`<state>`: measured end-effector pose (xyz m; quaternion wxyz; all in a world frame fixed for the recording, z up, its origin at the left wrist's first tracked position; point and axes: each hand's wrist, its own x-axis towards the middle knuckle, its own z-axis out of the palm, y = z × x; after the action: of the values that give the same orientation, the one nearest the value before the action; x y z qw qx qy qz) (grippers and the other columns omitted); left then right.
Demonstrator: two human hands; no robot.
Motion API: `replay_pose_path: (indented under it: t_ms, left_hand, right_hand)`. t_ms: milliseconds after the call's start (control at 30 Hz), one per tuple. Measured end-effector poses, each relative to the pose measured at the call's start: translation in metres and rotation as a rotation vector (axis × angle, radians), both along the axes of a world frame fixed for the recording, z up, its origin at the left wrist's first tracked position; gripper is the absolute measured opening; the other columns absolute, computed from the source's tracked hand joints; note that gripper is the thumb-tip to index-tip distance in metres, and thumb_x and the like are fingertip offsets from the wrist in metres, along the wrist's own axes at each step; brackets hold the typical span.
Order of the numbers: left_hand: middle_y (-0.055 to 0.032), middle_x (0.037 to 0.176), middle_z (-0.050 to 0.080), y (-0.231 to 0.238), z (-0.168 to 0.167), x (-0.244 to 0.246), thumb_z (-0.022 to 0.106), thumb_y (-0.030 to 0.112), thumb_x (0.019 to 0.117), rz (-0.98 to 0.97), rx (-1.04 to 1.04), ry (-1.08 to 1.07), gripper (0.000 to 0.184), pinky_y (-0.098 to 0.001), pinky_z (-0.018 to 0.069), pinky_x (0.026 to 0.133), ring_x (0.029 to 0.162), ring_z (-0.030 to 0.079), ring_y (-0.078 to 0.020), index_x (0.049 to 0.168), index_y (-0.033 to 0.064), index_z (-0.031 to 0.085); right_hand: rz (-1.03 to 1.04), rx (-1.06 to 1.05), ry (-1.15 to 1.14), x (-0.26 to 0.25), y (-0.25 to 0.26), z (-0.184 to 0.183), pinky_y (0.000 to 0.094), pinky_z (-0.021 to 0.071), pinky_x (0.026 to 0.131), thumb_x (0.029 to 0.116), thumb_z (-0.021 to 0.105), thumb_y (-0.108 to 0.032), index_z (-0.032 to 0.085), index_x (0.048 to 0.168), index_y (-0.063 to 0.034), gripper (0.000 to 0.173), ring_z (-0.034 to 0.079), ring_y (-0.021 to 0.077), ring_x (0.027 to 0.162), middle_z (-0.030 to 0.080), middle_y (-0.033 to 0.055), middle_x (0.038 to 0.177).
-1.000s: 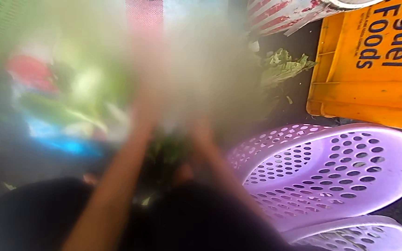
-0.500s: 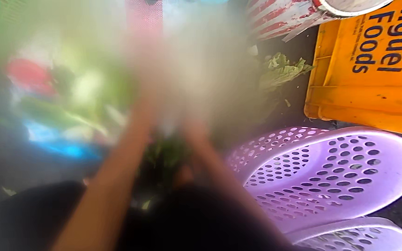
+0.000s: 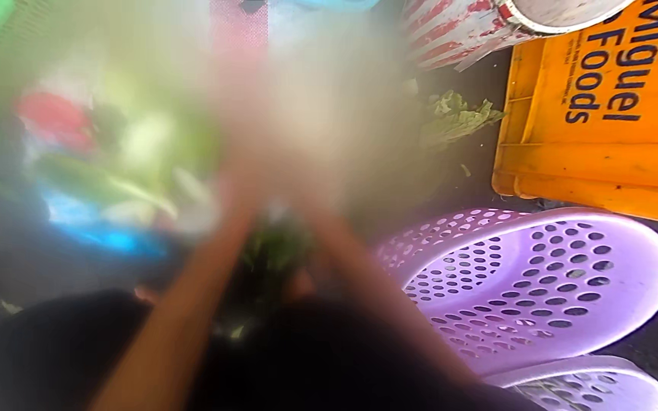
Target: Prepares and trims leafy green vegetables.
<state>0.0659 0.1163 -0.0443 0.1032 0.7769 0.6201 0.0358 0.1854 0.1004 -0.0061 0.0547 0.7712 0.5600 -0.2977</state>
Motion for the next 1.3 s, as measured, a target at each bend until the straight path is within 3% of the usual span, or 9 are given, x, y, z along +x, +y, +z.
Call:
replay_pose_path:
  t_ms: [100, 167, 300, 567, 833, 933, 1000, 1167, 1300]
  left_hand:
    - [-0.0191, 0.146, 0.051, 0.009, -0.010, -0.002, 0.074, 0.012, 0.0852, 0.028, 0.007, 0.000, 0.080, -0.0605, 0.0521, 0.083, 0.127, 0.054, -0.0445, 0.157, 0.0253, 0.041]
    - [-0.0208, 0.138, 0.058, 0.027, -0.006, -0.007, 0.073, 0.004, 0.0861, 0.073, -0.047, -0.172, 0.069, -0.0562, 0.0555, 0.093, 0.124, 0.058, -0.0426, 0.150, 0.0165, 0.050]
    - [-0.0260, 0.138, 0.060, 0.057, 0.035, -0.010, 0.064, 0.011, 0.1000, 0.255, -0.309, -0.456, 0.053, -0.0542, 0.0468, 0.108, 0.128, 0.060, -0.0407, 0.148, 0.0000, 0.045]
    - [-0.0246, 0.122, 0.066, 0.049, 0.004, -0.008, 0.076, 0.001, 0.0862, 0.074, -0.012, -0.284, 0.041, -0.0492, 0.0543, 0.100, 0.114, 0.066, -0.0405, 0.126, -0.0020, 0.064]
    - [-0.0259, 0.118, 0.067, 0.051, -0.002, -0.009, 0.074, 0.001, 0.0867, 0.044, -0.039, -0.204, 0.037, -0.0489, 0.0534, 0.100, 0.114, 0.066, -0.0414, 0.121, -0.0067, 0.064]
    - [-0.0266, 0.118, 0.066, 0.052, 0.000, -0.010, 0.068, 0.000, 0.0897, 0.048, -0.046, -0.228, 0.032, -0.0496, 0.0546, 0.098, 0.112, 0.067, -0.0416, 0.121, -0.0070, 0.064]
    - [-0.0257, 0.116, 0.067, 0.053, 0.000, -0.011, 0.068, 0.000, 0.0902, 0.056, -0.031, -0.231, 0.031, -0.0490, 0.0551, 0.097, 0.111, 0.067, -0.0408, 0.120, -0.0064, 0.065]
    - [-0.0249, 0.118, 0.068, 0.044, 0.011, -0.002, 0.071, -0.003, 0.0872, 0.102, -0.021, -0.247, 0.035, -0.0494, 0.0546, 0.098, 0.113, 0.067, -0.0408, 0.121, -0.0057, 0.064]
    - [-0.0268, 0.131, 0.063, 0.056, 0.025, -0.001, 0.063, -0.003, 0.0906, 0.240, -0.228, -0.266, 0.041, -0.0499, 0.0491, 0.106, 0.123, 0.062, -0.0407, 0.131, -0.0040, 0.060]
  right_hand:
    - [0.034, -0.146, -0.002, 0.022, -0.044, 0.010, 0.0597, 0.0574, 0.070, 0.1108, 0.038, -0.025, 0.050, 0.134, -0.0049, 0.033, 0.072, 0.0447, 0.088, 0.070, 0.0233, 0.096]
    - [0.030, -0.193, -0.009, 0.032, -0.064, 0.009, 0.0597, 0.0567, 0.075, 0.1111, 0.037, -0.026, 0.049, 0.135, -0.0031, 0.035, 0.072, 0.0446, 0.090, 0.069, 0.0236, 0.099]
    - [-0.048, 0.008, 0.052, 0.035, -0.076, 0.014, 0.0571, 0.0554, 0.069, 0.1112, 0.038, -0.027, 0.054, 0.121, 0.0007, 0.034, 0.072, 0.0425, 0.080, 0.068, 0.0205, 0.082]
    - [0.096, 0.173, -0.008, 0.016, -0.057, 0.028, 0.0490, 0.0547, 0.054, 0.1110, 0.038, -0.025, 0.055, 0.113, 0.0007, 0.031, 0.069, 0.0364, 0.065, 0.064, 0.0174, 0.081]
    - [0.131, -0.040, -0.057, 0.013, -0.036, 0.026, 0.0533, 0.0570, 0.067, 0.1117, 0.036, -0.023, 0.056, 0.119, -0.0023, 0.030, 0.073, 0.0401, 0.083, 0.069, 0.0198, 0.089]
    - [0.192, 0.120, -0.145, 0.012, -0.024, 0.007, 0.0446, 0.0539, 0.054, 0.1097, 0.035, -0.022, 0.059, 0.110, -0.0055, 0.028, 0.073, 0.0333, 0.069, 0.066, 0.0127, 0.071]
    - [0.209, 0.074, -0.162, 0.009, -0.014, 0.009, 0.0451, 0.0548, 0.055, 0.1087, 0.038, -0.020, 0.057, 0.114, -0.0069, 0.024, 0.074, 0.0339, 0.070, 0.067, 0.0125, 0.071]
    - [0.099, -0.110, -0.025, -0.004, 0.011, 0.027, 0.0554, 0.0574, 0.078, 0.1099, 0.042, -0.019, 0.052, 0.132, -0.0062, 0.027, 0.074, 0.0403, 0.097, 0.073, 0.0203, 0.097]
    - [0.118, -0.128, 0.022, 0.010, -0.028, 0.034, 0.0588, 0.0569, 0.072, 0.1098, 0.043, -0.020, 0.051, 0.136, -0.0042, 0.031, 0.073, 0.0448, 0.090, 0.071, 0.0231, 0.092]
